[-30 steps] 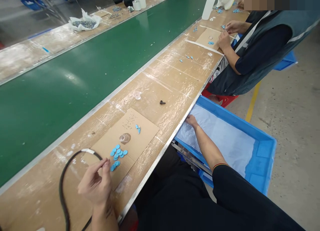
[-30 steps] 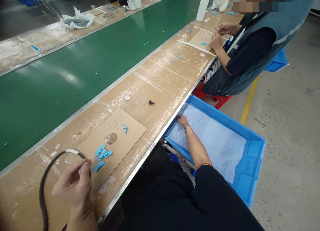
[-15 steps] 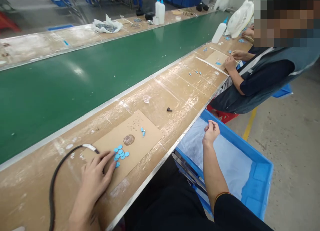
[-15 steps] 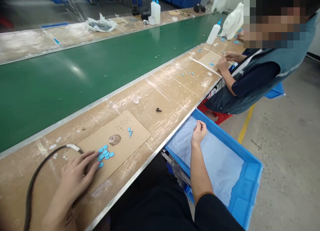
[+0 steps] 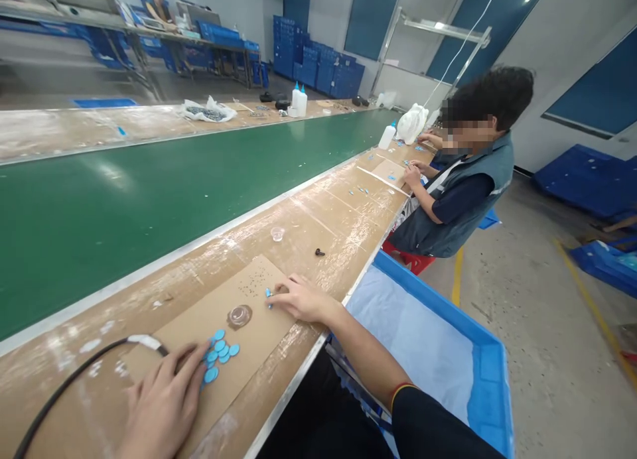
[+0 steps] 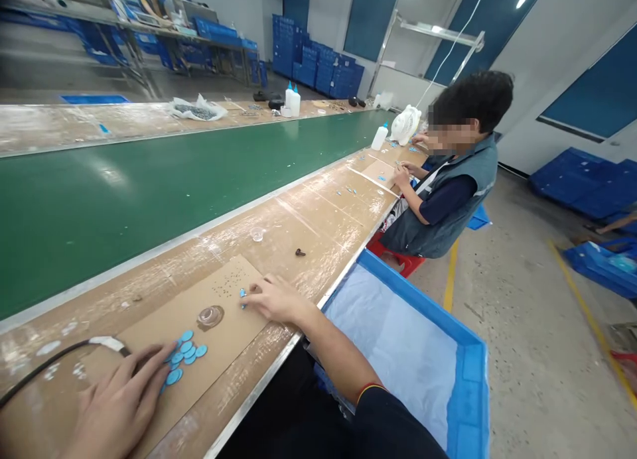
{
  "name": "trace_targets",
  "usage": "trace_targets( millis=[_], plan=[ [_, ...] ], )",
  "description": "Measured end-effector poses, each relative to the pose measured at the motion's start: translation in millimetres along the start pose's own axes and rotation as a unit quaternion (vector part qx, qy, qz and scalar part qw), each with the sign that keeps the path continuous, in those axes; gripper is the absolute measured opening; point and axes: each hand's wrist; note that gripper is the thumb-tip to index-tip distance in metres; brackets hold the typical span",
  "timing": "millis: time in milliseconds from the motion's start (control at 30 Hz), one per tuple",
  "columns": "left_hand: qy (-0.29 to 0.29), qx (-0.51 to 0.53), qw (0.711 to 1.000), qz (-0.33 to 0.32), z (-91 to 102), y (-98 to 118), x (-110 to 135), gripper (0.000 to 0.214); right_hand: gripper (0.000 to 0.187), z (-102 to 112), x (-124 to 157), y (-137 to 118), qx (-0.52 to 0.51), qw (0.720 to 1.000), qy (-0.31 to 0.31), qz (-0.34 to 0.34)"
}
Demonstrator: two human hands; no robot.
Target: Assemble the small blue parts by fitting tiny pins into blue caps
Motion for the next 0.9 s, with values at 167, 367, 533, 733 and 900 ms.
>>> trace_targets(
  millis=[167, 367, 533, 733, 900],
  plan=[
    [0.006, -0.002, 1.0, -0.002, 0.8, 7, 1, 0.057, 0.019, -5, -2, 2, -0.001, 1.0, -0.005, -0.003],
    [0.026, -0.001, 1.0, -0.013, -5.7, 0, 2, 0.053, 0.011, 14, -9, 8, -0.134, 0.991, 0.01, -0.002],
    [0.012, -0.002, 0.999, -0.043, -17.4, -16, -1, 0.046, 0.028, 43, -41, 4, -0.416, 0.859, 0.297, -0.006],
    [0.043, -0.005, 0.999, -0.017, -15.8, -11, 1, 0.054, 0.035, 23, -124, -2, -0.537, 0.806, 0.247, 0.036],
    [-0.01, 0.009, 1.0, -0.012, -18.4, -14, 1, 0.047, 0.02, -5, -124, 6, -0.454, 0.867, 0.207, 0.015]
  ],
)
Point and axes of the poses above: each hand's wrist, its own x-axis away from the middle knuckle, its own z-axis out of the back of the hand, y = z × x, and after that the axes turned 11 degrees about -x, right-handed
